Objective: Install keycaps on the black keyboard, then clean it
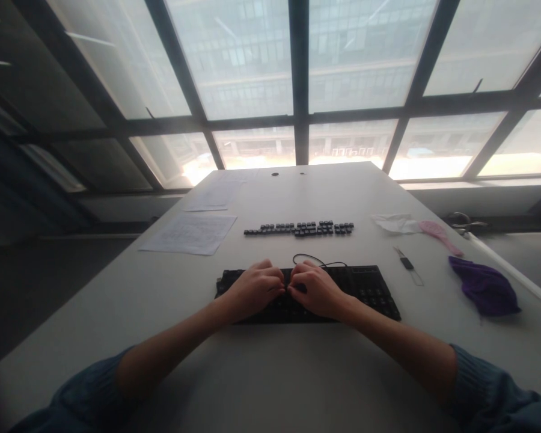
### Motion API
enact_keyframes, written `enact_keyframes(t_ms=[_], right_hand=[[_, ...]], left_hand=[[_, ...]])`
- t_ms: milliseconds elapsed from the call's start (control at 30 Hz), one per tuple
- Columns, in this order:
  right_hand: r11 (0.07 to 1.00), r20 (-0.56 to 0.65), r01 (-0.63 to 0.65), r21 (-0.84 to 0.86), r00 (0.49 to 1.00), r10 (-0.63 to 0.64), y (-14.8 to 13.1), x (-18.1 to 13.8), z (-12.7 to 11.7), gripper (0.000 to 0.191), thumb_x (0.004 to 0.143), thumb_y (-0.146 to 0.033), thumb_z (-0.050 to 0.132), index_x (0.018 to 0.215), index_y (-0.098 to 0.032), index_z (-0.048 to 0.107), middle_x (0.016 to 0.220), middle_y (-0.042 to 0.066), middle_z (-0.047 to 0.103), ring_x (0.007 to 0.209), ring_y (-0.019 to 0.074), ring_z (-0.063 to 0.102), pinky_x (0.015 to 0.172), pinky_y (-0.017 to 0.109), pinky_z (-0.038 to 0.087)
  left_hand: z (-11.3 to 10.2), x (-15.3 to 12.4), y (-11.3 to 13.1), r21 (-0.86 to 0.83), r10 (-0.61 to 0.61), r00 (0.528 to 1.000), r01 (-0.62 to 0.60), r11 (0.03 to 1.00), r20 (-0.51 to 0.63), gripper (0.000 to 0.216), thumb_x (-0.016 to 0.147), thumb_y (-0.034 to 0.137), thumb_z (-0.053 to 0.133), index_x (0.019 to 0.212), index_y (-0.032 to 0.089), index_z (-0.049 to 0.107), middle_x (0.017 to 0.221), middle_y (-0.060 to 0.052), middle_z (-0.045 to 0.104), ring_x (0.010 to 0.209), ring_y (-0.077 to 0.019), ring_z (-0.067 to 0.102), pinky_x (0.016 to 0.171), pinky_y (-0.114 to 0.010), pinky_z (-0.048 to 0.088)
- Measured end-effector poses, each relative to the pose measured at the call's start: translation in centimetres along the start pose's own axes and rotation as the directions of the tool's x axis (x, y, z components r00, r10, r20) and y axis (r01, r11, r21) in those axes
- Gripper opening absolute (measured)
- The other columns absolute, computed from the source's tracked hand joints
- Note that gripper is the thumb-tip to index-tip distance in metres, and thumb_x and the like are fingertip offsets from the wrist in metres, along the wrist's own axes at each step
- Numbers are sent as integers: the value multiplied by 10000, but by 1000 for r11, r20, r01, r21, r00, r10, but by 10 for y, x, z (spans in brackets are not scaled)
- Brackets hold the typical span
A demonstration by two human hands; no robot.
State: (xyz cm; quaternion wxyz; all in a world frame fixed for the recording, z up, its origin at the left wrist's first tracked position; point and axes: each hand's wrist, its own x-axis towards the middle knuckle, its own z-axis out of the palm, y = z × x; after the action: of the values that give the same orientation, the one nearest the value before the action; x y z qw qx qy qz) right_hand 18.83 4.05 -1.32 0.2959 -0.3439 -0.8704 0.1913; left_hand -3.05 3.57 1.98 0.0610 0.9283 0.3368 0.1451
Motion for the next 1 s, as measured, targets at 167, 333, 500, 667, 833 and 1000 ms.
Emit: enact_keyframes(t_ms=[167,333,500,667,833,1000], right_hand=[[997,18,-13,-72,1000,14,-5,-1,-3,157,905,-188,636,754,-218,667,918,49,666,921,209,580,832,343,480],[995,30,-15,-103,999,18,-6,-2,-1,154,916,-186,621,769,-215,657,913,51,660,908,205,575,834,341,476],[994,37,-14,-108,999,18,-7,-2,-1,164,925,-195,614,768,-211,656,920,56,657,917,207,575,840,343,480],[990,48,-3,-141,999,10,-5,-2,0,137,919,-187,619,798,-209,678,957,63,654,928,208,567,848,346,476],[989,63,-12,-147,998,22,-9,-2,-2,160,932,-205,615,787,-203,682,950,62,658,915,203,572,826,333,469],[995,60,-61,-74,996,66,-5,2,-11,136,944,-248,617,853,-211,710,879,40,680,865,189,608,796,305,464]], left_hand=[[3,-1,2,62,41,999,-41,997,8,184,964,239,601,833,171,711,942,-53,693,875,-194,553,832,-340,456],[8,-1,1,59,45,999,-45,997,5,228,980,237,571,806,166,699,926,-46,679,855,-178,545,822,-320,456],[12,-1,0,46,18,1000,-17,999,-8,228,950,198,591,750,162,696,874,-49,670,818,-177,547,821,-324,458],[16,-2,1,0,-13,1000,13,1000,-23,220,939,182,590,751,162,703,865,-49,672,826,-184,555,833,-326,462],[14,-3,1,-51,-57,998,55,997,-21,169,928,192,608,794,170,709,904,-48,693,848,-189,566,836,-317,463],[9,6,-10,-162,-199,978,186,969,-64,144,926,270,629,849,191,722,834,-36,715,855,-198,605,798,-301,474]])
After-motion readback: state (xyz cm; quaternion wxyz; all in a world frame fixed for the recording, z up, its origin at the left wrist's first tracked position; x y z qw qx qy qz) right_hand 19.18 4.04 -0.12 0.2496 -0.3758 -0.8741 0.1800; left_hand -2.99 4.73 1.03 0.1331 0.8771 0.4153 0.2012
